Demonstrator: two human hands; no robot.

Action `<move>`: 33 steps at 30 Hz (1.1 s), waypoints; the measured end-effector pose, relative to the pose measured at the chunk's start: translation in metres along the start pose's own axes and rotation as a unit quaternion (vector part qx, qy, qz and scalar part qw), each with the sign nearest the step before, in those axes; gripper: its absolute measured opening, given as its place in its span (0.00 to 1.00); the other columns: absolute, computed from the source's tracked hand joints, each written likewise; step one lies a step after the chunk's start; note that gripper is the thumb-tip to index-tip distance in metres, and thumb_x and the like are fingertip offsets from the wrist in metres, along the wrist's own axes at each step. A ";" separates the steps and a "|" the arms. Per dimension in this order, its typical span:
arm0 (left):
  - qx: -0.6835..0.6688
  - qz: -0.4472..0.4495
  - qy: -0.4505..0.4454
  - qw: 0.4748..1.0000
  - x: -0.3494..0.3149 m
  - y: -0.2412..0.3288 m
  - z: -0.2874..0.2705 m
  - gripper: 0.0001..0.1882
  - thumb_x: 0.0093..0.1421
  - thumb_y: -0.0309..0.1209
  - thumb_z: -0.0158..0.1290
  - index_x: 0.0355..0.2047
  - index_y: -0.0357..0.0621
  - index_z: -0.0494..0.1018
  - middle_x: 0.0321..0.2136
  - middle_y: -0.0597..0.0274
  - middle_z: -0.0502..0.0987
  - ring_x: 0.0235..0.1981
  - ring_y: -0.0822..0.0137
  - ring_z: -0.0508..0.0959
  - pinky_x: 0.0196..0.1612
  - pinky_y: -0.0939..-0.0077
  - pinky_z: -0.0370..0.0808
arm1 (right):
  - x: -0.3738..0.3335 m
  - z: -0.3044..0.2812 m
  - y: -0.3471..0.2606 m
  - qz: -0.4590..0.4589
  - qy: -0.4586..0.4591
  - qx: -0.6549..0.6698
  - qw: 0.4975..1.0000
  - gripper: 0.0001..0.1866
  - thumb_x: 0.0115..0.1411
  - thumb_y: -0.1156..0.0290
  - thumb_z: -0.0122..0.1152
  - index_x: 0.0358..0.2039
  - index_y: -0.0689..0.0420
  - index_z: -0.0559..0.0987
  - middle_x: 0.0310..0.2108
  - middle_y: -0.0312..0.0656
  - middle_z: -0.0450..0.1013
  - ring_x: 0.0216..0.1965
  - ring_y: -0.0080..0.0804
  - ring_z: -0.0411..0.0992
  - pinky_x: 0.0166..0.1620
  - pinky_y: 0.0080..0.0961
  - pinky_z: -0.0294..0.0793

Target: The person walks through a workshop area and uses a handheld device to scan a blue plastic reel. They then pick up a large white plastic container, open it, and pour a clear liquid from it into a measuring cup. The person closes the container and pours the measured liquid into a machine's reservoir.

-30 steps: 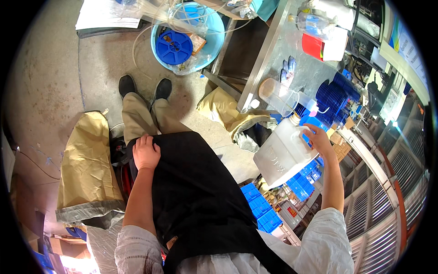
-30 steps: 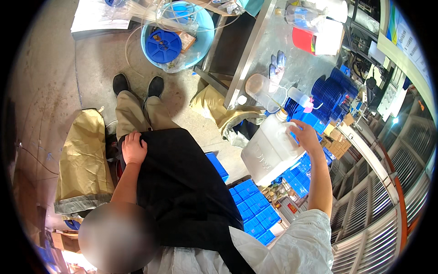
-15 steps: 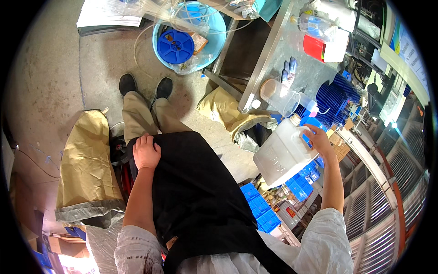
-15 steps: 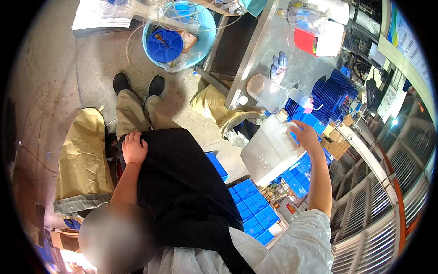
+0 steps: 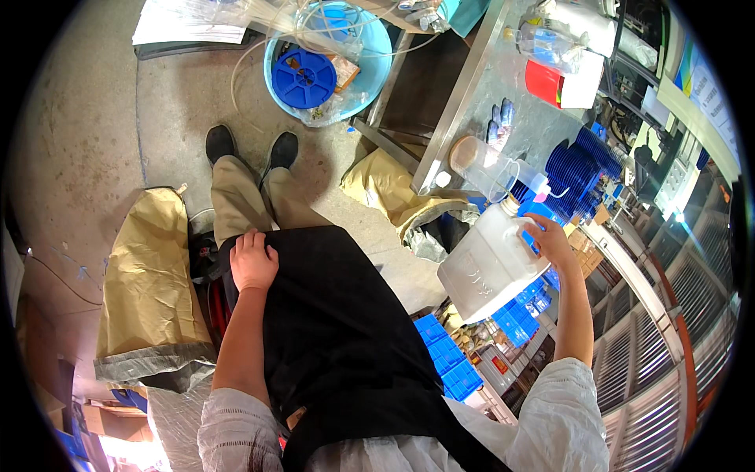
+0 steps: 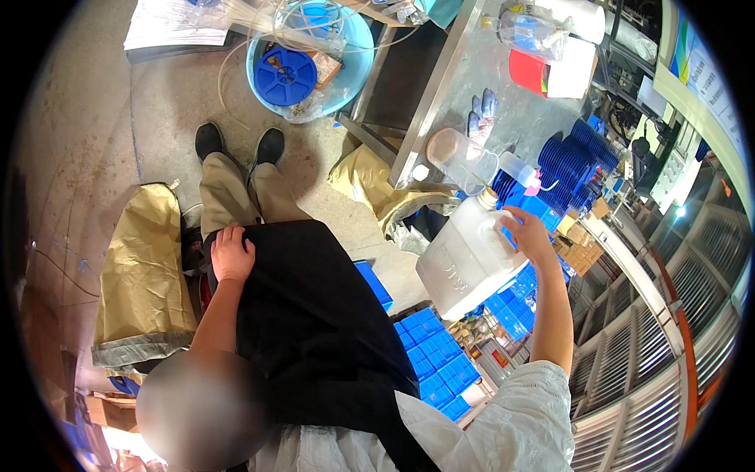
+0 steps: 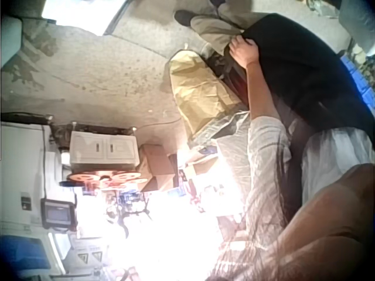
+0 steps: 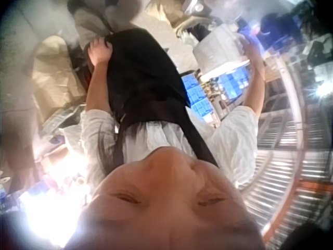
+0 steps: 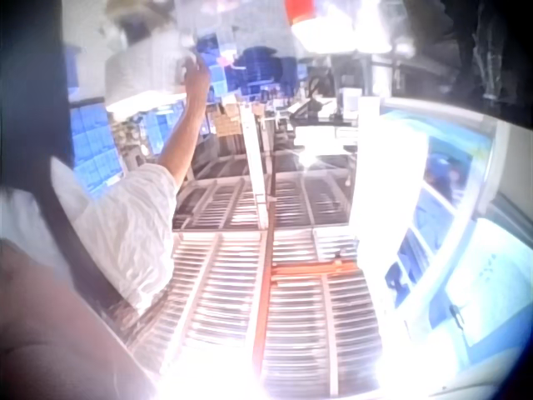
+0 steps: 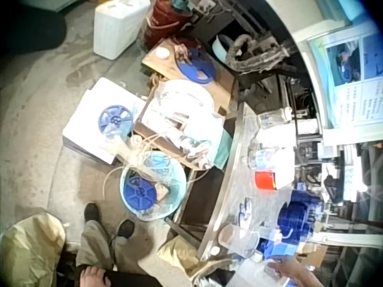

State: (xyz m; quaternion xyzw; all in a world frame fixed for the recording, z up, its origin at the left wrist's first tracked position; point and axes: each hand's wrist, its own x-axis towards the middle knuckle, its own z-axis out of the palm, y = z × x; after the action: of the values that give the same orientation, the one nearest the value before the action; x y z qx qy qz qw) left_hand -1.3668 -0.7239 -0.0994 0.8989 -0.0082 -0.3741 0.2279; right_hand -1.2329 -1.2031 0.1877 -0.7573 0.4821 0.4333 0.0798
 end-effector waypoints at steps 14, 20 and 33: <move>-0.001 -0.007 -0.014 1.000 0.001 0.000 -0.002 0.13 0.51 0.32 0.51 0.38 0.46 0.72 0.45 0.64 0.73 0.48 0.60 0.71 0.49 0.63 0.68 | 0.001 0.001 -0.005 0.004 0.001 0.011 1.000 0.20 0.58 0.64 0.59 0.50 0.56 0.76 0.15 0.29 0.63 0.16 0.15 0.59 0.18 0.19 0.60; -0.001 -0.004 -0.011 1.000 0.001 0.000 -0.001 0.13 0.51 0.32 0.51 0.38 0.46 0.72 0.44 0.64 0.73 0.48 0.60 0.71 0.49 0.64 0.68 | 0.001 0.000 -0.006 0.003 -0.004 0.012 1.000 0.20 0.58 0.64 0.59 0.50 0.56 0.76 0.15 0.29 0.63 0.17 0.16 0.59 0.18 0.19 0.60; 0.000 0.000 -0.017 1.000 0.003 0.001 -0.002 0.13 0.50 0.34 0.51 0.37 0.45 0.71 0.45 0.62 0.73 0.48 0.59 0.71 0.49 0.62 0.69 | 0.005 0.000 -0.003 0.008 -0.007 0.006 1.000 0.19 0.58 0.65 0.59 0.50 0.55 0.76 0.16 0.29 0.63 0.17 0.16 0.59 0.19 0.19 0.61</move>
State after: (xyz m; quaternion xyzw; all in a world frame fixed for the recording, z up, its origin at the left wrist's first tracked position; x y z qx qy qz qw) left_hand -1.3632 -0.7245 -0.0997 0.8925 -0.0118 -0.3893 0.2277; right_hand -1.2298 -1.2042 0.1832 -0.7500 0.4902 0.4359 0.0842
